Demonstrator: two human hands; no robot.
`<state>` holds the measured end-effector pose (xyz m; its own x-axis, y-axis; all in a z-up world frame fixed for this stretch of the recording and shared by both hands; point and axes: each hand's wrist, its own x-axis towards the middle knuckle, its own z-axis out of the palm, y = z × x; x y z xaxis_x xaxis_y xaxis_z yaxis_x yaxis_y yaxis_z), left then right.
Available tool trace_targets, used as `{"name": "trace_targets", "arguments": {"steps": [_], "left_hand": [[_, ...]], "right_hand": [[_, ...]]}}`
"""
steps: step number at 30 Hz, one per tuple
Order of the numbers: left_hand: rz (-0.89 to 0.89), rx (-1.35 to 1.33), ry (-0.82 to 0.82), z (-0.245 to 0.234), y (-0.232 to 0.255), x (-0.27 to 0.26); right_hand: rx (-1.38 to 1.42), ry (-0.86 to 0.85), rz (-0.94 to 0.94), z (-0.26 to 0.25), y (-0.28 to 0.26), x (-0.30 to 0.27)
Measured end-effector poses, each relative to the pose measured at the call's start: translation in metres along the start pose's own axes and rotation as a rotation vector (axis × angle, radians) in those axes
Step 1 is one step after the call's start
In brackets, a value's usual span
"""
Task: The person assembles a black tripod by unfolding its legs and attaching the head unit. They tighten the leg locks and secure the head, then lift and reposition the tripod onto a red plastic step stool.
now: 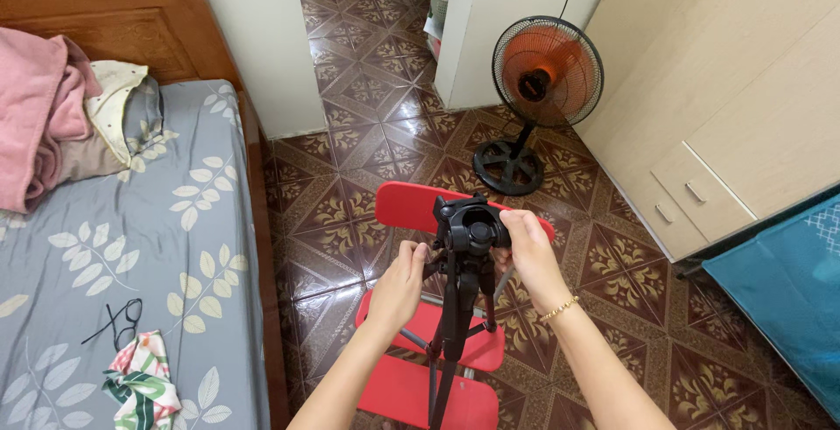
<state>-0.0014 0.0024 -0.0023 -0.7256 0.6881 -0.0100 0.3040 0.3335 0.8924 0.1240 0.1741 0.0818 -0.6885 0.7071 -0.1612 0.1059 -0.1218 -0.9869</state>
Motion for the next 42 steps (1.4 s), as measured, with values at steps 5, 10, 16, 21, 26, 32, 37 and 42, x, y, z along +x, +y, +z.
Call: {"name": "trace_targets", "arguments": {"steps": [5, 10, 16, 21, 26, 32, 37, 42], "left_hand": [[-0.111, -0.021, 0.081, 0.011, -0.007, 0.012], [-0.081, -0.152, 0.143, 0.019, -0.013, 0.017], [-0.047, -0.22, 0.189, 0.007, 0.013, 0.015], [0.019, -0.185, 0.249, -0.006, 0.04, 0.006], [0.055, -0.085, 0.268, -0.026, 0.061, -0.014], [0.581, 0.105, 0.483, -0.035, 0.108, -0.02], [0.88, 0.515, 0.422, -0.006, 0.135, -0.013], [0.834, 0.672, 0.236, 0.011, 0.123, 0.0]], "right_hand": [[-0.033, -0.03, 0.016, -0.001, -0.008, 0.003], [-0.101, -0.031, 0.067, -0.004, -0.012, -0.009], [-0.122, -0.04, 0.06, -0.004, -0.01, -0.022], [-0.11, -0.019, 0.064, -0.007, -0.007, -0.02], [-0.105, -0.011, 0.076, -0.004, -0.006, -0.018], [-0.053, 0.006, 0.075, -0.004, 0.003, -0.023], [-0.019, -0.029, 0.071, -0.006, 0.014, -0.036], [0.003, -0.032, 0.112, -0.024, 0.026, -0.035]]}}
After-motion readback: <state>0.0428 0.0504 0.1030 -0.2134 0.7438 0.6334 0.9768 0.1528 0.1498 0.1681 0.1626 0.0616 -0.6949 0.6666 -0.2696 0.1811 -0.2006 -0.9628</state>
